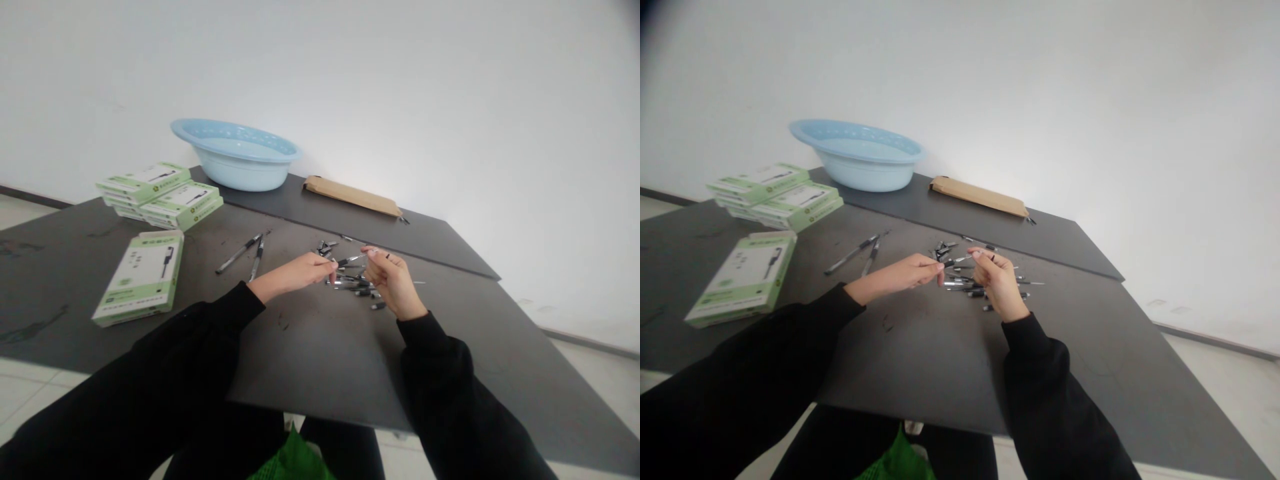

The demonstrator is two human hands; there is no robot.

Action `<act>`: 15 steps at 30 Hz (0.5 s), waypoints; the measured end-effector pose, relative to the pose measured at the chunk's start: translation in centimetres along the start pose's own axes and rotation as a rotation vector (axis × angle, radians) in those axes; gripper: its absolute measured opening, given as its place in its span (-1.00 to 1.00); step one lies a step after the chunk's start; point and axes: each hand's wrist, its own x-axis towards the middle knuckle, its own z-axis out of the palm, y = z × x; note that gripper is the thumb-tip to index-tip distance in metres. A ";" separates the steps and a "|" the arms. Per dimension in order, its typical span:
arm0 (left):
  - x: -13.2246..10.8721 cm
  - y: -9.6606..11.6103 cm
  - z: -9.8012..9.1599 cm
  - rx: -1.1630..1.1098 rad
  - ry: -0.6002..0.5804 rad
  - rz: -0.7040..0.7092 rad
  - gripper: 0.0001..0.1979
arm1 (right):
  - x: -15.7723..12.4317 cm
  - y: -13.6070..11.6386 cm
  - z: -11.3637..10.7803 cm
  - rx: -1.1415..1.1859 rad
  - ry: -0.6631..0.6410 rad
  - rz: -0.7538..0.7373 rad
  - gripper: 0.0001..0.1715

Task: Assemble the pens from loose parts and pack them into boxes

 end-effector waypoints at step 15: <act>0.1 0.2 0.2 0.214 0.073 0.135 -0.61 | 0.0 2.3 -0.1 -0.052 -0.064 0.007 -0.66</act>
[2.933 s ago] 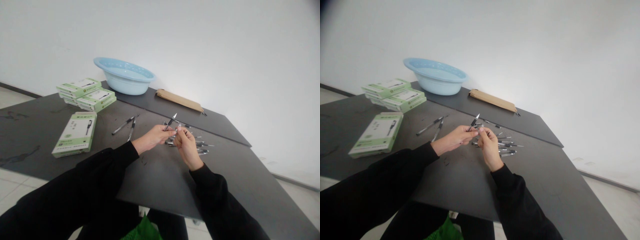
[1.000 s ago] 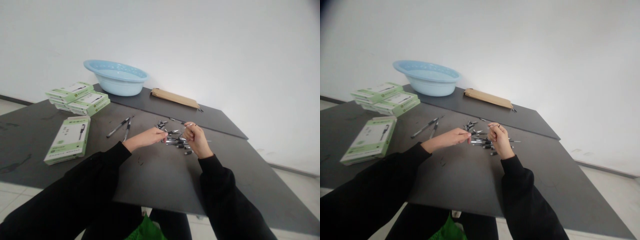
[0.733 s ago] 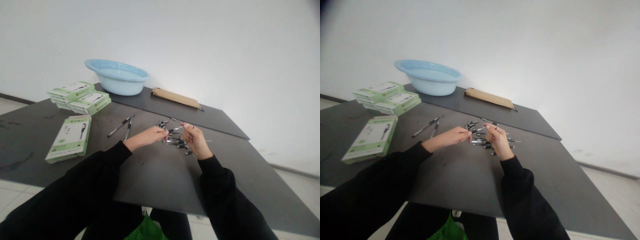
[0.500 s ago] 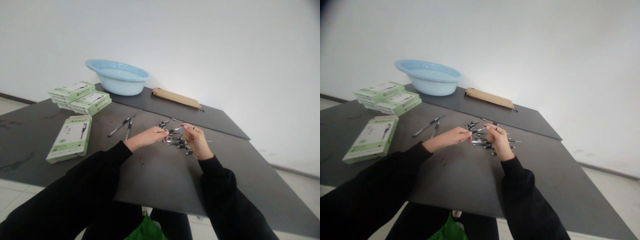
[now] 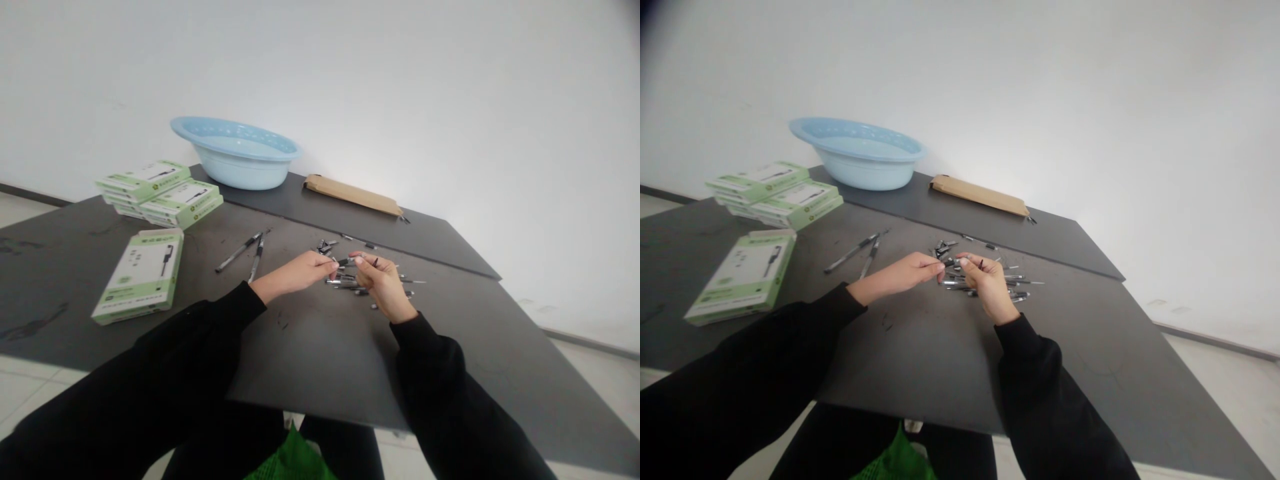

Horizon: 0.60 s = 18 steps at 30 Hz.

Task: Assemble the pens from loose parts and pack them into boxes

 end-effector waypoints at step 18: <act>-0.3 0.4 0.5 -0.418 -0.064 -0.112 -0.59 | -0.3 -2.1 0.4 -0.170 -0.003 -0.102 -0.66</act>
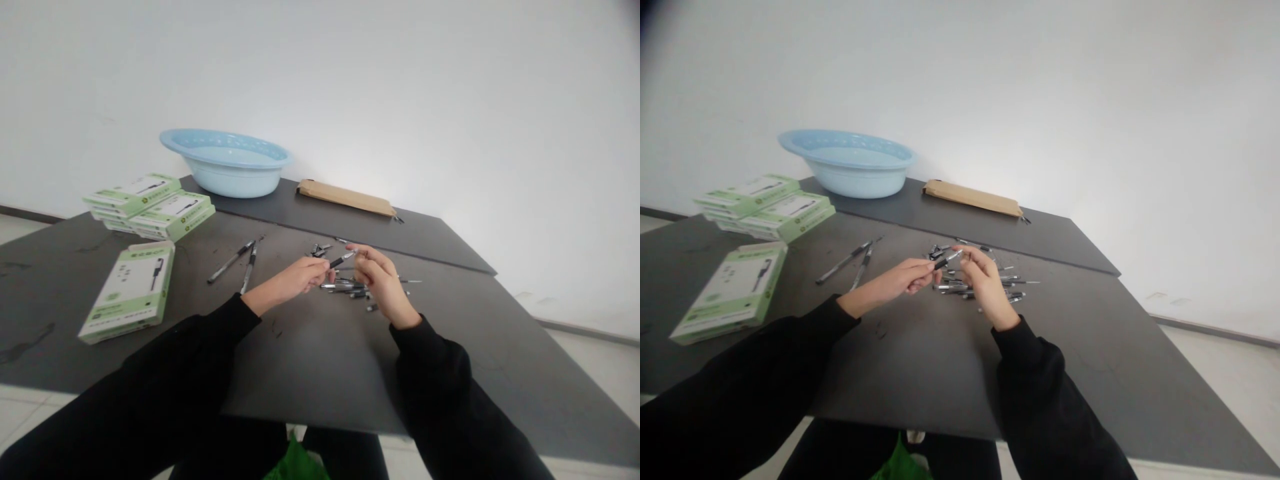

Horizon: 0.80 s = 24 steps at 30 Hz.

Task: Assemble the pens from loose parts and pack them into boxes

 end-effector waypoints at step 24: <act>0.0 -0.5 0.2 0.274 0.252 0.102 -0.49 | 0.1 -2.5 -2.4 -0.162 0.036 -0.092 -0.62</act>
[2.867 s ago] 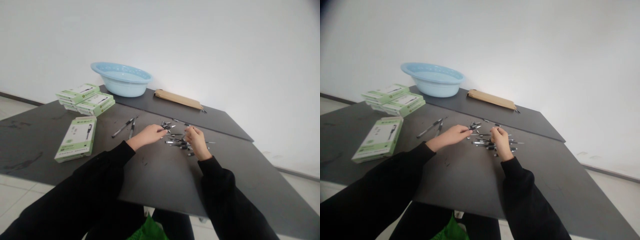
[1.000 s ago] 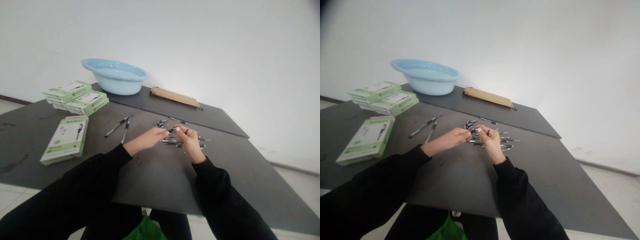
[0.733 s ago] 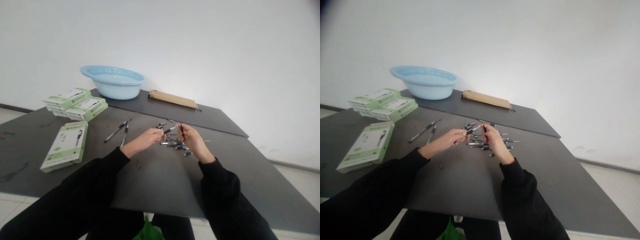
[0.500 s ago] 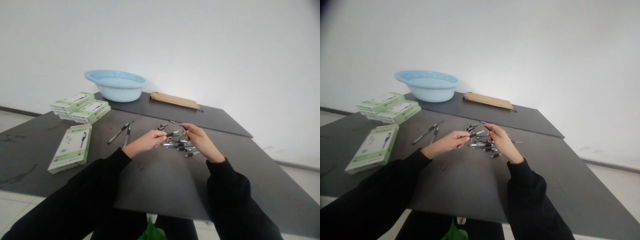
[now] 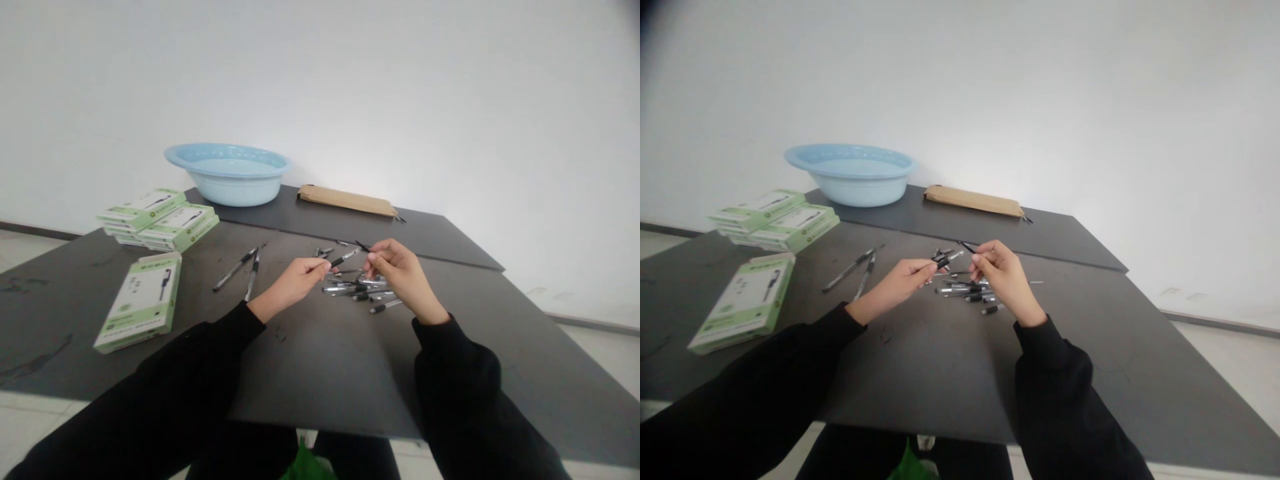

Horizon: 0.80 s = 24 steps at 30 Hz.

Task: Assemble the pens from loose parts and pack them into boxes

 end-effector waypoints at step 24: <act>0.0 0.4 -0.1 -0.301 -0.111 -0.084 -0.54 | 0.3 0.6 -1.4 -0.177 0.216 -0.147 -0.76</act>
